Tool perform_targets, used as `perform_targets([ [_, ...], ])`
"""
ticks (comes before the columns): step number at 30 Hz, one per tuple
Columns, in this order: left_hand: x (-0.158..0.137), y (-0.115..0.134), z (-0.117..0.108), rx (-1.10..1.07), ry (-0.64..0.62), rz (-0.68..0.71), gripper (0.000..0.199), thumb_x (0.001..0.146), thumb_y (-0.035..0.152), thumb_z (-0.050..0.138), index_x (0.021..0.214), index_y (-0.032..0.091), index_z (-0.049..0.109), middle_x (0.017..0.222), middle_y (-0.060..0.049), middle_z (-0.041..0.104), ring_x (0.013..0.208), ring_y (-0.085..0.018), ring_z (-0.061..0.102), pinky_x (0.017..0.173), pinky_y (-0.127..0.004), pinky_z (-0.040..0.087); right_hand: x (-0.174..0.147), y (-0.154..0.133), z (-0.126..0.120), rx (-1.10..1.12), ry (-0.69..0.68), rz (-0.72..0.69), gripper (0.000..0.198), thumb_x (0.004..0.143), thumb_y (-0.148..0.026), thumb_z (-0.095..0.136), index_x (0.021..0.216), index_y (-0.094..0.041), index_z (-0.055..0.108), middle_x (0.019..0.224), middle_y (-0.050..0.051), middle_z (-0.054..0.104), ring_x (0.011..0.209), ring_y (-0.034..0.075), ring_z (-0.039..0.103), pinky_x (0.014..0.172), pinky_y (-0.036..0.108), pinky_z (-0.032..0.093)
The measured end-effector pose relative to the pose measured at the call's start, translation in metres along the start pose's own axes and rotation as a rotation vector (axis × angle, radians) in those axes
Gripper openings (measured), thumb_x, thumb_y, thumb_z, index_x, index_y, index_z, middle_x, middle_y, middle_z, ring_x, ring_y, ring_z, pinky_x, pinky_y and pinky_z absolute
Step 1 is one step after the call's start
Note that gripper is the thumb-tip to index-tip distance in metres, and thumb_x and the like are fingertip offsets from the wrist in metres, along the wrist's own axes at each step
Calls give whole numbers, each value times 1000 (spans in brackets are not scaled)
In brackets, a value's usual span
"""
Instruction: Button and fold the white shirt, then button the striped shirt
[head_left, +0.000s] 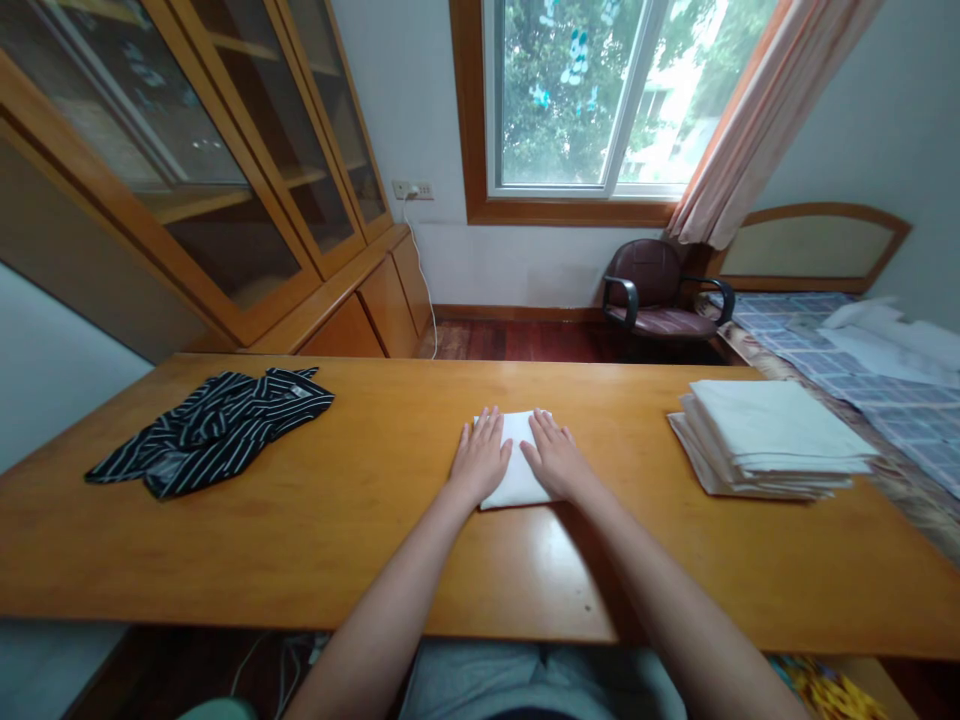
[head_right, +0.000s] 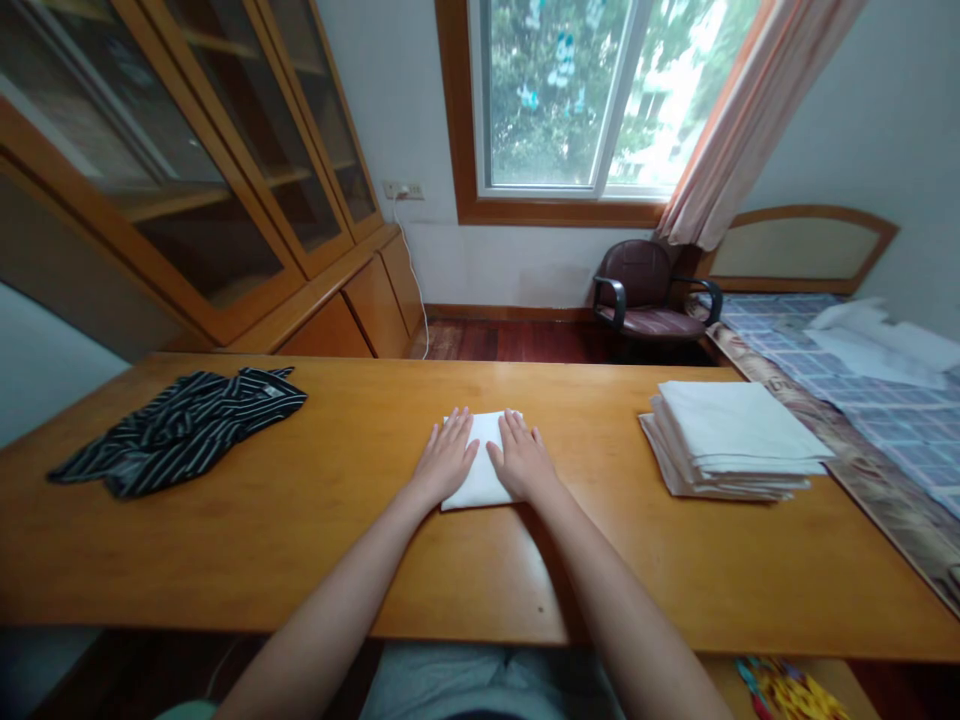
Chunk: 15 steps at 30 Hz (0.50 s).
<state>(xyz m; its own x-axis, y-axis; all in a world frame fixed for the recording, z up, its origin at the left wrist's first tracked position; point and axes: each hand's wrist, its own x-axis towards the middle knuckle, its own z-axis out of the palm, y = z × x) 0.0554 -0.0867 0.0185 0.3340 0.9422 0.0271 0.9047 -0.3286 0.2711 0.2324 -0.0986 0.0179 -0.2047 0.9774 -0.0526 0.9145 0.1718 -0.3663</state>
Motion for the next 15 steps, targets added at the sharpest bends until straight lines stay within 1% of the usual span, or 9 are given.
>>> perform_targets([
  [5, 6, -8, -1, -32, -31, -17, 58, 102, 40, 25, 155, 17, 25, 164, -6, 17, 153, -23, 12, 123, -54, 15, 1, 10, -2, -2, -23, 51, 65, 102, -47, 26, 156, -11, 25, 164, 11, 16, 152, 23, 15, 121, 50, 15],
  [9, 9, -16, 1, -40, -26, -41, 58, 103, 40, 23, 156, 18, 23, 164, -6, 17, 153, -23, 11, 123, -53, 14, 1, 26, 1, -13, -12, 80, 66, 102, -46, 25, 155, -7, 24, 163, 13, 20, 151, 24, 17, 122, 48, 14],
  [12, 12, -26, 5, -43, -2, -53, 58, 103, 38, 23, 156, 16, 22, 163, -9, 21, 152, -24, 17, 122, -54, 12, 1, 37, 4, -4, 2, 68, 65, 102, -43, 26, 156, -8, 23, 162, 12, 24, 151, 24, 18, 122, 47, 14],
  [15, 12, -39, 8, -60, 33, -49, 56, 103, 37, 23, 155, 16, 25, 160, -11, 28, 150, -25, 23, 122, -55, 12, 1, 43, 8, 16, 35, 36, 62, 102, -41, 26, 156, -10, 24, 161, 12, 27, 150, 26, 21, 121, 49, 17],
])
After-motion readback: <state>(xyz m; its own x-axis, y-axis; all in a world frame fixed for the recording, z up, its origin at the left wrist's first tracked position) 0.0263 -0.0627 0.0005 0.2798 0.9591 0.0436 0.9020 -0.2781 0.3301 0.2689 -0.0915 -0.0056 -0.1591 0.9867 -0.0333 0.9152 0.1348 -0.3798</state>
